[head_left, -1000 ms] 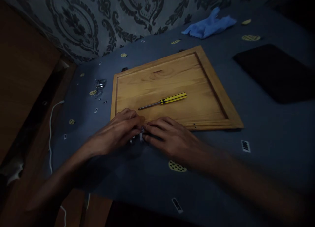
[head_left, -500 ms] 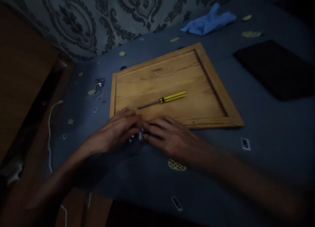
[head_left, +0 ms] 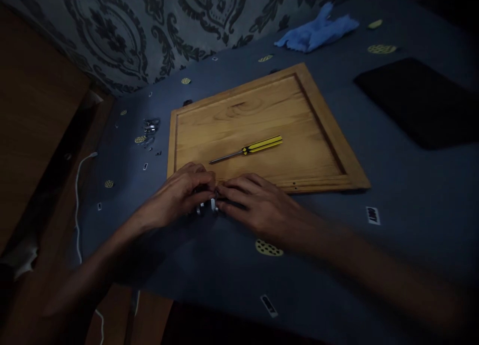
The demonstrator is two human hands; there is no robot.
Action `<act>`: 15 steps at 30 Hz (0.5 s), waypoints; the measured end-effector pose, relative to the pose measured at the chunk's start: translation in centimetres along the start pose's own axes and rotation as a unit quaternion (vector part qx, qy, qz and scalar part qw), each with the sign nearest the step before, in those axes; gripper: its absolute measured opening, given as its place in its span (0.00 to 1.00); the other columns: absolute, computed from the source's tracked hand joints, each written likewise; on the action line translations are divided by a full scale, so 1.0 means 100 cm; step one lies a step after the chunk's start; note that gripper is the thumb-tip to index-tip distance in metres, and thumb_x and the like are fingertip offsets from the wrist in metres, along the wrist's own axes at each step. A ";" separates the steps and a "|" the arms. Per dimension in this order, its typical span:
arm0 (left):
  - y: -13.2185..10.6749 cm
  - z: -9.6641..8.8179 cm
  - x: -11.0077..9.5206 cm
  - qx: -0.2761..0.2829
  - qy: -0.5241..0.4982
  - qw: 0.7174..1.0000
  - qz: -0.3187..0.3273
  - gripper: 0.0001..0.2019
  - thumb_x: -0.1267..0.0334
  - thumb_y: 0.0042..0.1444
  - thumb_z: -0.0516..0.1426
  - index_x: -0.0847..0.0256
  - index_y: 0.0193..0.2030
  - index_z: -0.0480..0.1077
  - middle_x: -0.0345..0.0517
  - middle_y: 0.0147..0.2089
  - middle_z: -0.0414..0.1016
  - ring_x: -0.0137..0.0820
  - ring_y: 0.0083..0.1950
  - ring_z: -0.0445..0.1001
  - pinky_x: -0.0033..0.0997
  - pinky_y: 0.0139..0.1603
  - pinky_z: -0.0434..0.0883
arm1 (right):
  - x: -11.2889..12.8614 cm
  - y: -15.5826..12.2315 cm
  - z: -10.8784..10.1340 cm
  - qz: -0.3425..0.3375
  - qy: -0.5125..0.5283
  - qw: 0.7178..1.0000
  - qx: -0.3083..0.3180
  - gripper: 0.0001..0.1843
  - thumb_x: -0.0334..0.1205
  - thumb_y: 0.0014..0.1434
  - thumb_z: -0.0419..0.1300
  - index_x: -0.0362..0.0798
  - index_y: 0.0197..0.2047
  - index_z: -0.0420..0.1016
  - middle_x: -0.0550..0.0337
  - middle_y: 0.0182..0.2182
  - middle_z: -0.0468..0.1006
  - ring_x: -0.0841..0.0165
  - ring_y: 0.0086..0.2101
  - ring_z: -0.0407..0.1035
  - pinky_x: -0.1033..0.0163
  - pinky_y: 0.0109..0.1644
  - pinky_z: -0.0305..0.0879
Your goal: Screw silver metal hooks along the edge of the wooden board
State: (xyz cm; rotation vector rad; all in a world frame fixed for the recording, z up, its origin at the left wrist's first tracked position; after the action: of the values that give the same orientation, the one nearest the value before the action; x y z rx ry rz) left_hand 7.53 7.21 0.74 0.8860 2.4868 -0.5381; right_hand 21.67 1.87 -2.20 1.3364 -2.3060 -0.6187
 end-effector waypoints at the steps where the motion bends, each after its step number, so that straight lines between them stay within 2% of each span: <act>1: 0.000 0.000 0.000 0.000 -0.003 1.000 -0.003 0.06 0.67 0.68 0.59 0.58 0.37 0.71 0.41 0.40 0.75 0.35 0.47 0.72 0.33 0.47 0.67 | 0.000 0.000 0.000 0.001 0.000 1.000 0.004 0.16 0.31 0.75 0.51 0.46 0.47 0.82 0.52 0.48 0.84 0.61 0.50 0.72 0.52 0.54 0.73; 4: 0.000 0.000 0.002 -0.011 -0.019 1.000 -0.004 0.06 0.65 0.69 0.59 0.57 0.38 0.72 0.42 0.40 0.75 0.35 0.46 0.73 0.34 0.48 0.67 | 0.000 0.000 0.000 -0.003 -0.004 1.000 0.001 0.15 0.32 0.74 0.52 0.45 0.46 0.82 0.51 0.47 0.84 0.60 0.50 0.73 0.52 0.53 0.74; 8: -0.006 -0.005 0.002 -0.056 -0.039 0.998 -0.012 0.06 0.62 0.70 0.57 0.57 0.41 0.74 0.42 0.39 0.76 0.36 0.45 0.73 0.36 0.48 0.68 | 0.000 -0.001 0.001 -0.010 -0.002 1.000 0.006 0.14 0.31 0.73 0.54 0.45 0.48 0.82 0.52 0.49 0.84 0.60 0.51 0.72 0.52 0.55 0.73; 12: -0.021 -0.010 0.000 -0.109 -0.055 0.991 -0.054 0.08 0.58 0.71 0.57 0.56 0.47 0.75 0.45 0.45 0.79 0.38 0.49 0.75 0.39 0.51 0.70 | 0.000 -0.001 0.001 -0.010 0.003 1.000 0.004 0.11 0.33 0.72 0.57 0.46 0.50 0.82 0.53 0.49 0.84 0.60 0.51 0.72 0.52 0.56 0.72; 15: -0.032 -0.006 -0.003 -0.127 -0.046 0.989 -0.059 0.10 0.55 0.68 0.61 0.56 0.51 0.73 0.46 0.48 0.78 0.40 0.52 0.75 0.40 0.51 0.72 | -0.001 -0.001 0.001 -0.010 0.010 1.000 -0.009 0.10 0.33 0.72 0.58 0.45 0.48 0.82 0.53 0.48 0.85 0.59 0.50 0.72 0.52 0.53 0.72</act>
State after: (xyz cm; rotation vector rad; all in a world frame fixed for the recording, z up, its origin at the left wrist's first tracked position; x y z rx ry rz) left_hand 5.45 5.07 2.06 0.6058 2.4633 -0.2823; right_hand 21.70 1.90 -2.35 1.3525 -2.2684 -0.6284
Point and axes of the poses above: each hand's wrist, its own y-axis towards the middle knuckle, its own z-axis out of the palm, x = y × z, the point moved 6 cm from there along y, towards the middle knuckle
